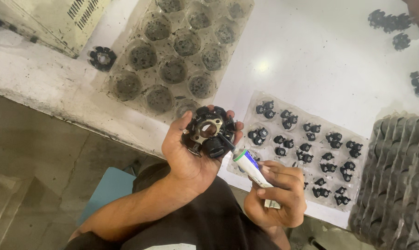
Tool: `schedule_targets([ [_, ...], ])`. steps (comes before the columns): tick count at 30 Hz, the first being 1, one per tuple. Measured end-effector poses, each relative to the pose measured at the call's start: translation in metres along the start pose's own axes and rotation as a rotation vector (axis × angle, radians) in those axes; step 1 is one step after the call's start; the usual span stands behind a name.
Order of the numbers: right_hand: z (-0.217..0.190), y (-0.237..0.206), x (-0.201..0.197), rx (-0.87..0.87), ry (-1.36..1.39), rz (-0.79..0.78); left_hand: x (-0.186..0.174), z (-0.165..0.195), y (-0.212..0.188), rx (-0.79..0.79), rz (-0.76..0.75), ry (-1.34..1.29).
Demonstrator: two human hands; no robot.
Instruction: The person sits at a workbench holding a tube of adhesive, picks up small black rotor-like components from plastic trays one at a time, and squeezes adhesive onto each part by hand before placing it back into the tray. The person repeats this gluing cycle across many parts throughout the episode.
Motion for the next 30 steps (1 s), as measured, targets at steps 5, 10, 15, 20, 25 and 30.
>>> schedule_targets([
  [5,0.002,-0.003,0.0,0.027,-0.011,-0.017,-0.001,0.001,0.001,-0.002,0.0,-0.022],
  [10,0.004,-0.006,0.0,0.066,-0.031,-0.028,-0.004,0.001,0.002,-0.007,0.01,-0.03],
  [15,0.004,-0.003,0.003,0.07,-0.002,-0.025,-0.003,0.002,0.003,-0.022,0.014,-0.032],
  [20,0.002,0.003,0.006,0.087,-0.03,-0.065,-0.003,0.004,0.007,-0.031,0.039,-0.03],
  [25,0.011,-0.003,0.015,0.22,-0.025,-0.092,-0.018,0.038,0.028,0.126,-0.121,0.096],
  [30,0.034,-0.011,0.013,0.312,0.02,-0.019,-0.08,0.183,0.084,0.586,-0.044,0.353],
])
Point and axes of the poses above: each hand's wrist, its own y-axis towards the middle knuckle, its own x-axis out of the palm, z = x × y, the point moved 8 cm from there along y, towards the middle knuckle, and after that the axes turned 11 degrees about -y, right-handed, at the moved point
